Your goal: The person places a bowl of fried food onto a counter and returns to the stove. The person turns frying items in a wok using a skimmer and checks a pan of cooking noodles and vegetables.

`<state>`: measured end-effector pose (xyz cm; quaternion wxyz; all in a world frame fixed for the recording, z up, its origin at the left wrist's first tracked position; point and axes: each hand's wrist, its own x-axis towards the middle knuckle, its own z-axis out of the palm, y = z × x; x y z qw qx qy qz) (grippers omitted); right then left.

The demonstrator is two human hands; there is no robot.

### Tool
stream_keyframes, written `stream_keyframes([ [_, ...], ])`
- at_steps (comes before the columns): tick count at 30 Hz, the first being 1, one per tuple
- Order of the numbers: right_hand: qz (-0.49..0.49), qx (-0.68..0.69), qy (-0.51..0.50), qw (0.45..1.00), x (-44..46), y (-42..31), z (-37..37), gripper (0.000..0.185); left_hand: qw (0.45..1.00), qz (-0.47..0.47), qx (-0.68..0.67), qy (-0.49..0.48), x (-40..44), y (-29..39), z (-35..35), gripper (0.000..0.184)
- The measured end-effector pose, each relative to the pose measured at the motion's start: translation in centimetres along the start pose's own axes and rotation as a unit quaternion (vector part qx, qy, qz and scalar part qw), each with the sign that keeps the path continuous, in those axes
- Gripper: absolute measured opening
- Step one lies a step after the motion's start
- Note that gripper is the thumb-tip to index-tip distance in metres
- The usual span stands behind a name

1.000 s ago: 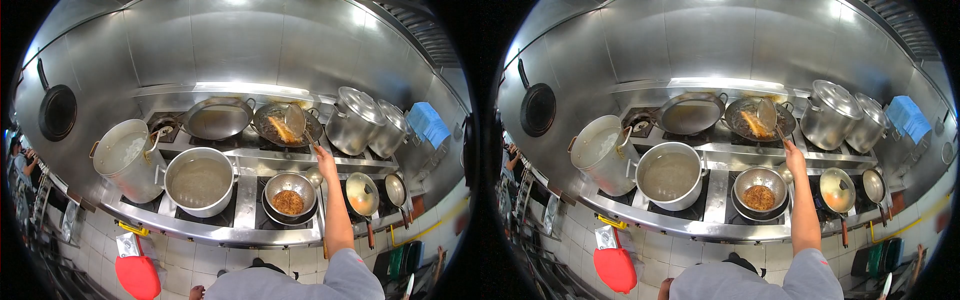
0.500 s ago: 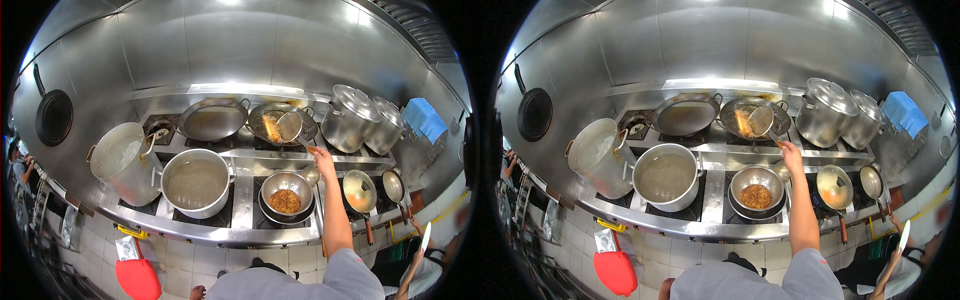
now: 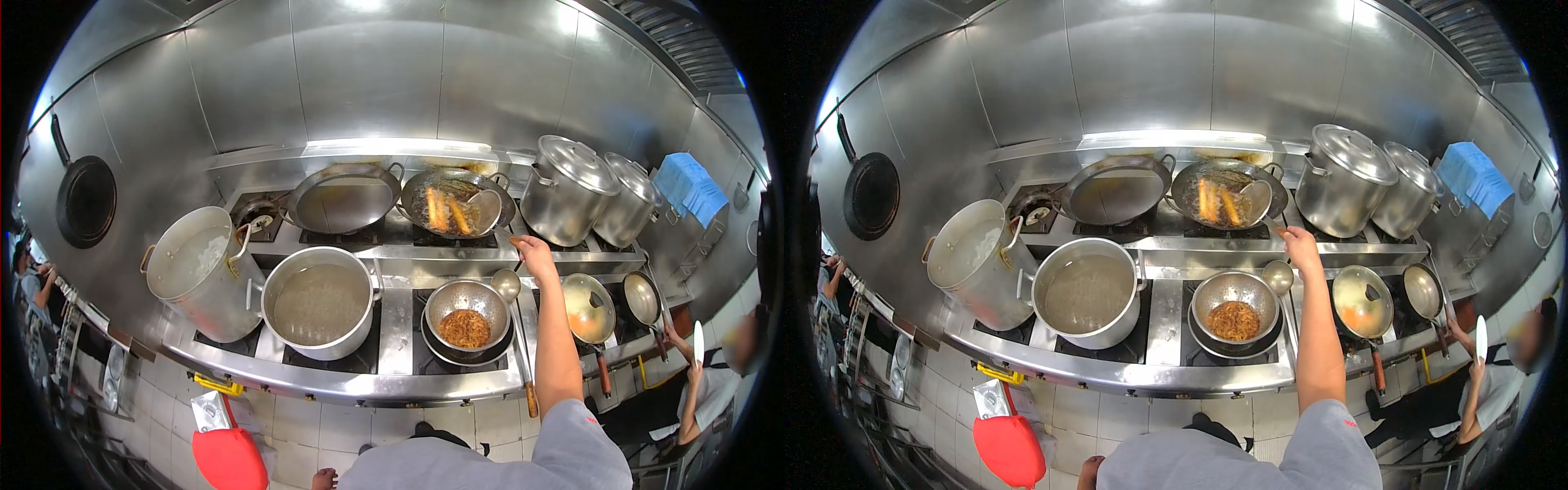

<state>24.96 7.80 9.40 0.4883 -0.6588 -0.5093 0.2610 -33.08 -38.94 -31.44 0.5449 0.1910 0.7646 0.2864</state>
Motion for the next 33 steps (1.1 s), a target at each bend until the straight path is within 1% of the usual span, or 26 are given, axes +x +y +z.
stream_keyframes([
  [2, 0.087, 0.024, -0.036, 0.995, -1.2, -2.3, 0.1, 0.037, 1.0, 0.011, 0.011, 0.0, -0.3, 0.5, 0.0, 0.023],
  [3, 0.087, 0.025, -0.034, 0.995, -1.2, -2.3, 0.5, 0.037, 1.0, -0.007, 0.006, 0.002, -0.4, 0.7, 0.1, 0.023],
  [4, 0.098, 0.054, -0.047, 0.993, -1.2, -2.3, 0.9, 0.037, 1.0, -0.025, 0.001, 0.004, -0.2, 0.8, 0.1, 0.023],
  [5, 0.108, 0.083, -0.061, 0.989, -1.0, -2.2, 1.3, 0.037, 1.0, -0.023, 0.002, 0.005, -0.1, 0.8, 0.1, 0.023],
  [7, 0.113, 0.095, -0.074, 0.986, -0.7, -1.7, 2.2, 0.036, 0.999, -0.03, -0.03, -0.005, 0.2, 0.8, 0.2, 0.023],
  [8, 0.118, 0.106, -0.088, 0.983, -0.6, -1.4, 2.8, 0.036, 0.999, -0.028, -0.03, -0.004, 0.3, 0.7, 0.2, 0.023],
  [9, 0.122, 0.108, -0.09, 0.982, -0.5, -1.2, 3.4, 0.029, 1.0, -0.019, -0.009, -0.005, 0.5, 0.6, 0.2, 0.024],
  [10, 0.122, 0.109, -0.09, 0.983, -0.4, -1.0, 4.0, 0.029, 1.0, -0.009, 0.013, -0.006, 0.5, 0.8, 0.2, 0.025],
  [13, 0.17, 0.205, -0.092, 0.959, 0.1, 0.0, 6.0, 0.022, 0.999, -0.005, 0.04, 0.012, -0.4, 1.4, 0.5, 0.025],
  [18, 0.179, 0.256, -0.097, 0.945, 0.2, 1.4, 8.6, 0.023, 1.0, -0.008, 0.003, 0.003, -0.7, 1.0, 0.7, 0.026],
  [20, 0.193, 0.353, -0.105, 0.91, -0.3, 1.9, 8.6, 0.024, 1.0, -0.004, -0.002, 0.003, -0.1, -0.4, 0.5, 0.027],
  [22, 0.197, 0.37, -0.11, 0.901, -0.7, 2.2, 8.1, 0.025, 0.999, 0.0, 0.036, 0.005, 0.7, -1.9, 0.4, 0.027],
  [23, 0.204, 0.399, -0.115, 0.887, -0.8, 2.5, 7.7, 0.024, 0.999, 0.0, 0.035, 0.006, 1.0, -2.5, 0.2, 0.027],
  [25, 0.221, 0.441, -0.124, 0.861, -0.8, 2.9, 6.7, 0.021, 0.997, -0.031, -0.018, -0.065, 1.2, -3.0, -0.1, 0.025],
  [29, 0.245, 0.476, -0.096, 0.839, -0.7, 3.5, 5.7, 0.015, 0.999, -0.007, 0.029, -0.013, 0.6, -1.9, 0.1, 0.025],
  [31, 0.281, 0.512, -0.08, 0.808, -0.5, 3.3, 6.3, 0.011, 0.999, 0.007, 0.051, 0.004, 0.2, -1.1, 0.3, 0.025],
  [32, 0.281, 0.512, -0.078, 0.808, -1.0, 2.3, 6.7, 0.011, 0.998, 0.014, 0.063, 0.01, 0.1, -0.8, 0.3, 0.025],
  [33, 0.269, 0.481, -0.072, 0.831, -1.6, 1.3, 7.2, 0.009, 0.997, 0.019, 0.072, 0.015, -0.1, -0.6, 0.4, 0.025],
])
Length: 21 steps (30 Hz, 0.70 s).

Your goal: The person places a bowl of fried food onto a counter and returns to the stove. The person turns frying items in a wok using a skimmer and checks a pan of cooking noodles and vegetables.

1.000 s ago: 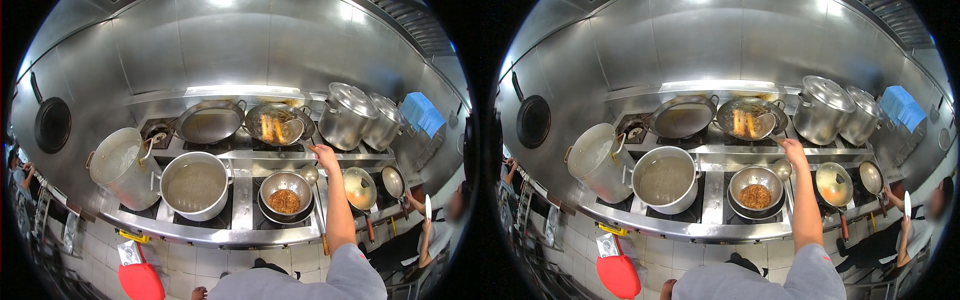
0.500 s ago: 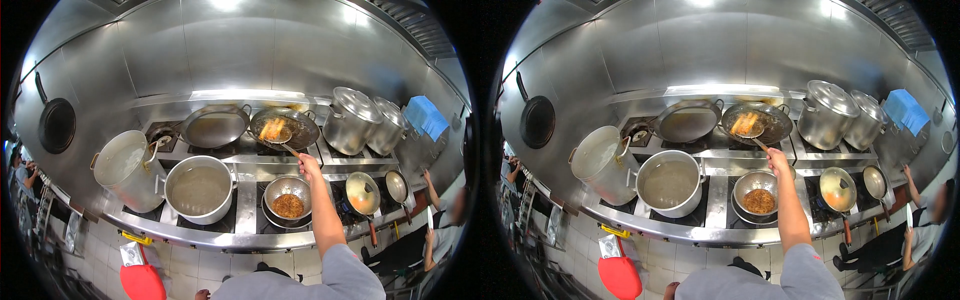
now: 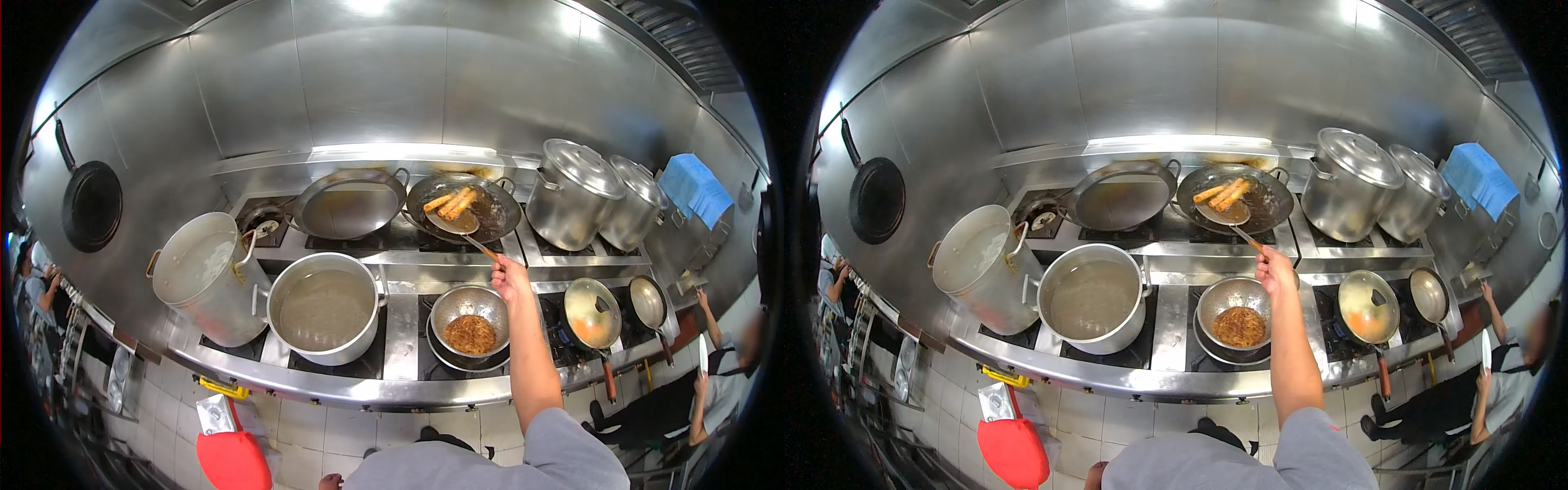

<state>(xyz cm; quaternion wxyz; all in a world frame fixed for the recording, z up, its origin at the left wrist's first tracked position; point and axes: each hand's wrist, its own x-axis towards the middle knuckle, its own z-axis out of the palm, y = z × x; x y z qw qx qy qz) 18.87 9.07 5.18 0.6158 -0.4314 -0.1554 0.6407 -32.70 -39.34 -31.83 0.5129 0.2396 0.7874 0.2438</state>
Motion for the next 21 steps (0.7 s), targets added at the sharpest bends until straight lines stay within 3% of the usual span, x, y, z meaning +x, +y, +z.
stream_keyframes([
  [11, -0.081, -0.138, 0.027, 0.987, -1.4, 1.4, 3.6, 0.011, 0.997, -0.018, -0.073, -0.016, 0.5, 1.0, 0.2, 0.027],
  [16, -0.036, -0.018, 0.037, 0.999, 1.0, 1.1, 1.8, 0.005, 0.997, 0.035, 0.07, 0.008, -0.4, 0.6, -0.4, 0.03],
  [19, -0.049, -0.018, 0.063, 0.997, 0.8, 1.5, 2.6, 0.007, 1.0, -0.002, -0.009, 0.001, -0.6, 0.3, -0.5, 0.029],
  [21, -0.098, -0.103, 0.057, 0.988, 0.3, 1.4, 3.6, 0.009, 0.999, -0.023, -0.035, 0.003, -0.5, 0.3, -0.4, 0.027],
])
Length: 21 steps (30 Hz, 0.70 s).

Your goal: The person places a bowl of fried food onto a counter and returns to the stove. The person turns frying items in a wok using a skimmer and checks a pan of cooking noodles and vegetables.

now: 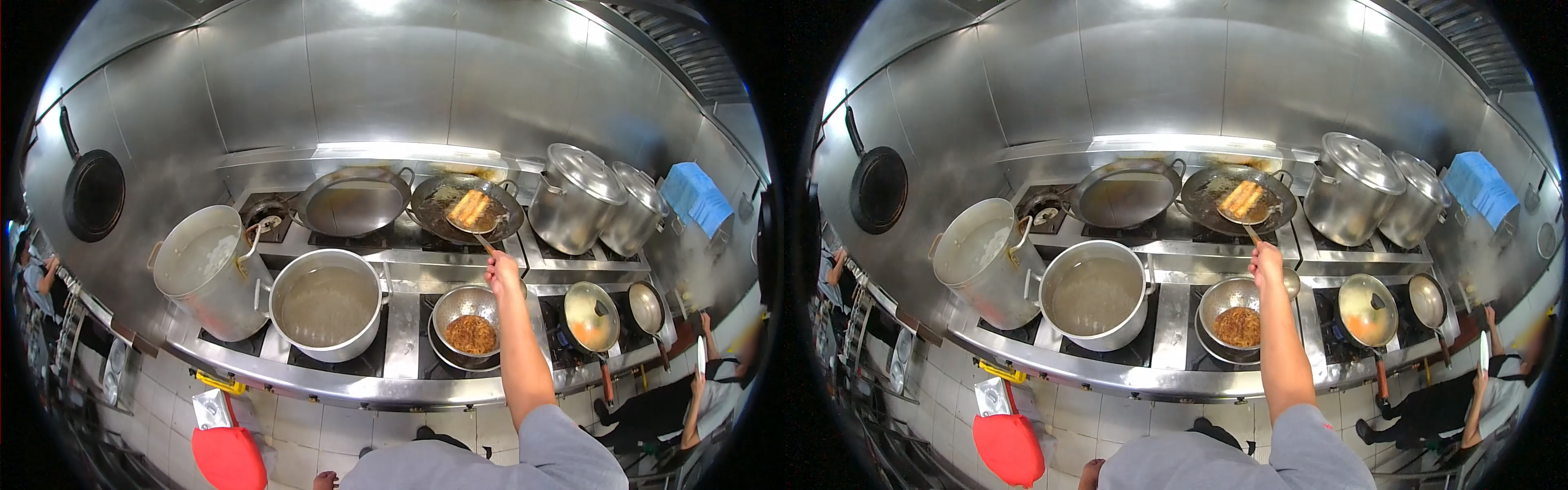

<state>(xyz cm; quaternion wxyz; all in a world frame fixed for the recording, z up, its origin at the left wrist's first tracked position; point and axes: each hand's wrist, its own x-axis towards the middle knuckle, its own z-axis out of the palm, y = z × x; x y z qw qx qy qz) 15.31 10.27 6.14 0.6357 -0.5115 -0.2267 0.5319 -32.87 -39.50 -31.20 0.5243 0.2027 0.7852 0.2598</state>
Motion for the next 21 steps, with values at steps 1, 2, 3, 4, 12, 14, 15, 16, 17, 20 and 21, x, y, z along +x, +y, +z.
stream_keyframes([
  [1, -0.01, -0.032, 0.005, 0.999, 0.4, 0.3, 0.0, 0.013, 0.999, -0.019, -0.027, 0.002, 0.0, 0.2, 0.1, 0.025],
  [2, -0.011, -0.032, 0.005, 0.999, 1.1, 0.8, -0.2, 0.013, 0.999, -0.018, -0.026, 0.002, 0.0, 0.5, 0.1, 0.025],
  [3, -0.037, -0.082, 0.014, 0.996, 1.7, 1.2, -0.5, 0.019, 0.999, -0.027, -0.029, 0.0, 0.0, 0.7, 0.1, 0.024],
  [4, -0.063, -0.131, 0.022, 0.989, 1.8, 1.3, -0.7, 0.028, 0.999, -0.035, -0.033, -0.002, 0.0, 0.8, 0.1, 0.023],
  [12, -0.114, -0.199, 0.012, 0.973, 0.0, 0.1, -3.3, 0.046, 1.0, 0.01, -0.01, -0.014, 1.2, -0.9, 0.0, 0.025],
  [14, -0.119, -0.206, 0.017, 0.971, 0.0, 0.0, -3.8, 0.045, 0.998, 0.023, 0.057, 0.0, 1.6, -1.2, -0.1, 0.025],
  [15, -0.16, -0.256, 0.025, 0.953, 0.7, 0.2, -4.4, 0.044, 0.999, 0.025, 0.034, -0.02, 2.1, -1.9, -0.3, 0.025],
  [16, -0.2, -0.306, 0.033, 0.93, 1.4, 0.4, -5.0, 0.044, 0.999, 0.026, 0.011, -0.041, 2.5, -2.4, -0.4, 0.025],
  [17, -0.199, -0.306, 0.036, 0.93, 2.0, 0.6, -5.5, 0.044, 0.999, 0.026, 0.014, -0.042, 2.5, -2.4, -0.5, 0.025],
  [20, -0.263, -0.4, 0.07, 0.875, 1.9, -0.2, -5.5, 0.042, 0.999, 0.033, 0.014, -0.032, 2.1, -1.8, -0.3, 0.025],
  [21, -0.266, -0.454, 0.076, 0.847, 0.6, -1.2, -5.1, 0.041, 1.0, 0.015, 0.007, -0.018, 1.8, -1.2, -0.1, 0.025],
])
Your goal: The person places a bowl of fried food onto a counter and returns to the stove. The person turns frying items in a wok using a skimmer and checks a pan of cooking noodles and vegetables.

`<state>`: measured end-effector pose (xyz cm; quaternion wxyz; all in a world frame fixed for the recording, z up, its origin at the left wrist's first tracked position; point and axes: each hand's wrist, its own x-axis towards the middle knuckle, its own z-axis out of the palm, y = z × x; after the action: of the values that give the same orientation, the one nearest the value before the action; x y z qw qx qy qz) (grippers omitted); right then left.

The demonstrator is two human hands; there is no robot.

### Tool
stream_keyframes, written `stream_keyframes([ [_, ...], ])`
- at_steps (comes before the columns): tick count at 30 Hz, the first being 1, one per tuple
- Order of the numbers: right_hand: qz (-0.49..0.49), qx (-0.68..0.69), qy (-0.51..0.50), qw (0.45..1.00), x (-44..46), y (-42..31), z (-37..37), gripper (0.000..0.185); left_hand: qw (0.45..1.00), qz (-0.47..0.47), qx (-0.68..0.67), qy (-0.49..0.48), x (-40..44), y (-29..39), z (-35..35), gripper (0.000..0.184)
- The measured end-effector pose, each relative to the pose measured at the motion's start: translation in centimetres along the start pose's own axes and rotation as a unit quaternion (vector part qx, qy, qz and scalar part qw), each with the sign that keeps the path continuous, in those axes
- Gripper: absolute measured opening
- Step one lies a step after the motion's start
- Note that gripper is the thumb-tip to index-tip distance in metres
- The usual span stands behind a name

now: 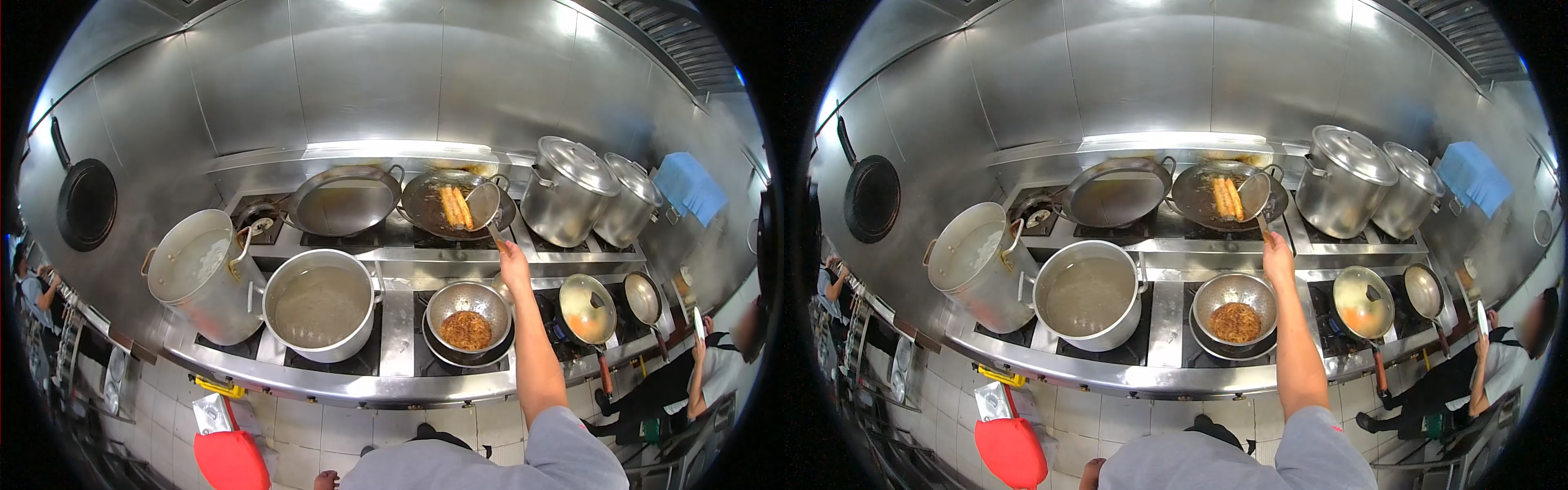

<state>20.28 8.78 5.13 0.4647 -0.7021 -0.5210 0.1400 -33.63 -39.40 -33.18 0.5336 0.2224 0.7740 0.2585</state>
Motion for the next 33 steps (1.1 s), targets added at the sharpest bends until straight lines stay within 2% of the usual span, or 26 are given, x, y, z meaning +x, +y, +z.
stream_keyframes([
  [1, -0.011, -0.06, -0.007, 0.998, -0.9, -1.7, -1.0, 0.041, 1.0, -0.019, -0.008, 0.014, -0.3, 0.8, 0.1, 0.025],
  [2, -0.012, -0.06, -0.007, 0.998, -1.5, -2.9, -1.8, 0.041, 1.0, -0.019, -0.009, 0.014, -0.5, 1.4, 0.1, 0.025],
  [4, -0.022, -0.148, -0.017, 0.989, -2.5, -4.6, -2.8, 0.04, 1.0, 0.002, -0.001, 0.015, -0.7, 1.9, 0.3, 0.026],
  [10, -0.06, -0.217, 0.016, 0.974, -3.1, -5.3, -4.4, 0.04, 1.0, -0.011, -0.012, 0.001, 0.2, 0.9, 0.7, 0.027],
  [14, -0.084, -0.189, 0.033, 0.978, -3.5, -4.5, -5.5, 0.041, 0.999, -0.03, 0.014, -0.002, -0.8, 0.9, 0.7, 0.027],
  [16, -0.101, -0.189, 0.03, 0.976, -3.5, -4.3, -5.9, 0.042, 0.998, -0.006, 0.062, 0.007, -1.7, 1.2, 0.6, 0.026],
  [20, -0.085, -0.211, 0.03, 0.973, -3.5, -4.4, -6.4, 0.042, 0.997, -0.026, 0.066, -0.003, -2.1, 2.0, 0.3, 0.026],
  [23, -0.101, -0.159, 0.036, 0.981, -3.0, -3.6, -6.6, 0.041, 0.999, 0.019, 0.029, -0.005, -1.0, 1.9, 0.3, 0.025],
  [25, -0.079, -0.098, 0.0, 0.992, -3.0, -3.8, -7.2, 0.041, 0.998, -0.039, -0.055, -0.015, -0.4, 1.9, 0.4, 0.024],
  [28, -0.077, -0.098, -0.032, 0.992, -3.5, -4.8, -8.2, 0.039, 0.999, -0.016, -0.051, -0.008, -0.4, 2.3, 0.4, 0.024],
  [33, -0.086, -0.115, -0.072, 0.987, -2.0, -3.1, -7.5, 0.039, 0.999, -0.034, -0.032, -0.004, -1.3, 3.1, 0.3, 0.026],
])
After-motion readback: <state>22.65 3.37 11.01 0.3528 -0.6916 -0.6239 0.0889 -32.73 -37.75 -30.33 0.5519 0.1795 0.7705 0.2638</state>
